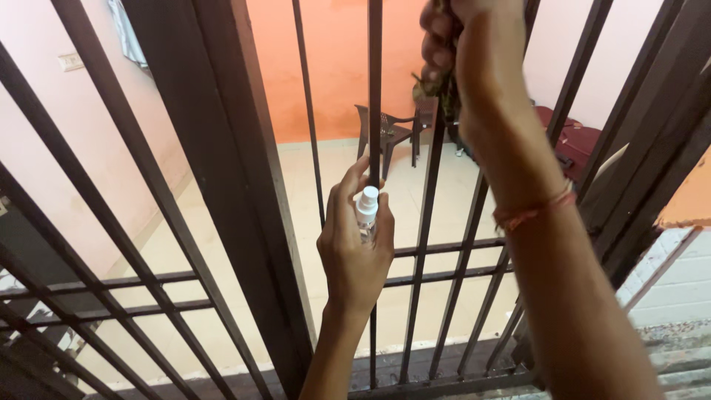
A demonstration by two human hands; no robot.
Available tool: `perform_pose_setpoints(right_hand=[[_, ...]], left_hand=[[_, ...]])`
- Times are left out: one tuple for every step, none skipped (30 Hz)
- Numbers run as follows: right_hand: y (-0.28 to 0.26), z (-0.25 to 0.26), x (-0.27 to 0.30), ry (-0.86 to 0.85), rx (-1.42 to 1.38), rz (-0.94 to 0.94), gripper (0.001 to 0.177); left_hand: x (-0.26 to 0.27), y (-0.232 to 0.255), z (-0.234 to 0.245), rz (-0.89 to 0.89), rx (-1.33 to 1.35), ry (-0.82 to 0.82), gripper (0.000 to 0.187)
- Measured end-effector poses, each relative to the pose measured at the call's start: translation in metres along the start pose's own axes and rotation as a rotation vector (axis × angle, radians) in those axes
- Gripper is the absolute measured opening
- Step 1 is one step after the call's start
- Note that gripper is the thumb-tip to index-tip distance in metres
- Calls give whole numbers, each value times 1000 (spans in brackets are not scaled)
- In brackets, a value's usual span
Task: The person cleans a metal gate by repeatedly spraying a liquid from a small bottle and wiping the bars with a cloth. The person holds the bottle in the left hand and wipes with the right hand, moving along the vertical bars of the gate.
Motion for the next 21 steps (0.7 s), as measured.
perform_pose_setpoints(right_hand=[[0, -1, 0, 5, 16, 31, 41], [1, -1, 3, -2, -28, 39, 41], [5, -1, 10, -9, -69, 38, 41], [10, -2, 16, -16, -109, 37, 42], [15, -3, 20, 7, -90, 53, 43], [20, -6, 25, 31, -72, 70, 44], [22, -7, 28, 53, -56, 89, 45], [24, -5, 36, 65, -59, 60, 44], [26, -5, 47, 66, -66, 32, 43], [29, -5, 59, 67, -73, 3, 43], [32, -5, 70, 89, -71, -27, 42], [37, -3, 80, 110, -68, -58, 42], [43, -2, 92, 127, -71, -75, 40], [50, 0, 103, 143, -74, -92, 39], [58, 4, 115, 155, -46, -102, 41], [67, 8, 127, 166, -18, -112, 42], [75, 11, 138, 174, 8, -121, 43], [84, 13, 148, 181, 34, -130, 45], [91, 15, 159, 184, 21, -144, 45], [98, 16, 170, 187, 8, -157, 44], [103, 18, 176, 191, -5, -171, 44]], left_hand=[[-2, 1, -1, -6, -4, 5, 47], [-3, 1, -2, -12, -8, 9, 47], [-2, 2, -2, -10, -15, 12, 47], [-2, 1, -2, 7, -16, 8, 46], [-1, -1, -2, 25, -17, 3, 46], [-1, -2, -2, 43, -19, -2, 46], [-2, -2, -2, 16, -15, 3, 46], [-3, -1, -1, -11, -12, 9, 46], [-4, 0, 0, -39, -15, 24, 46], [-4, -1, 1, -33, -15, 26, 47], [-4, -1, 1, -25, -16, 28, 47], [-4, -2, 2, -17, -17, 29, 47], [-4, -2, 3, -18, -20, 29, 47], [-3, -3, 4, -19, -24, 28, 47], [-3, -3, 3, -19, -23, 24, 47], [-2, -3, 2, -6, -12, 17, 46], [-3, -3, 2, 5, -3, 14, 45], [-3, -3, 2, 16, 7, 11, 44], [-3, -3, 3, 8, 5, 12, 43], [-3, -2, 3, 0, 4, 14, 43], [-3, -2, 3, -9, 2, 14, 42]])
Point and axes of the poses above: each hand's wrist, its own x-axis away from the middle knuckle, its own z-axis out of the back of the hand, y = z × x, the point moved 3 cm from there along -x, towards the middle knuckle, and after that the axes turned 13 degrees about y, right-handed, at the moved point
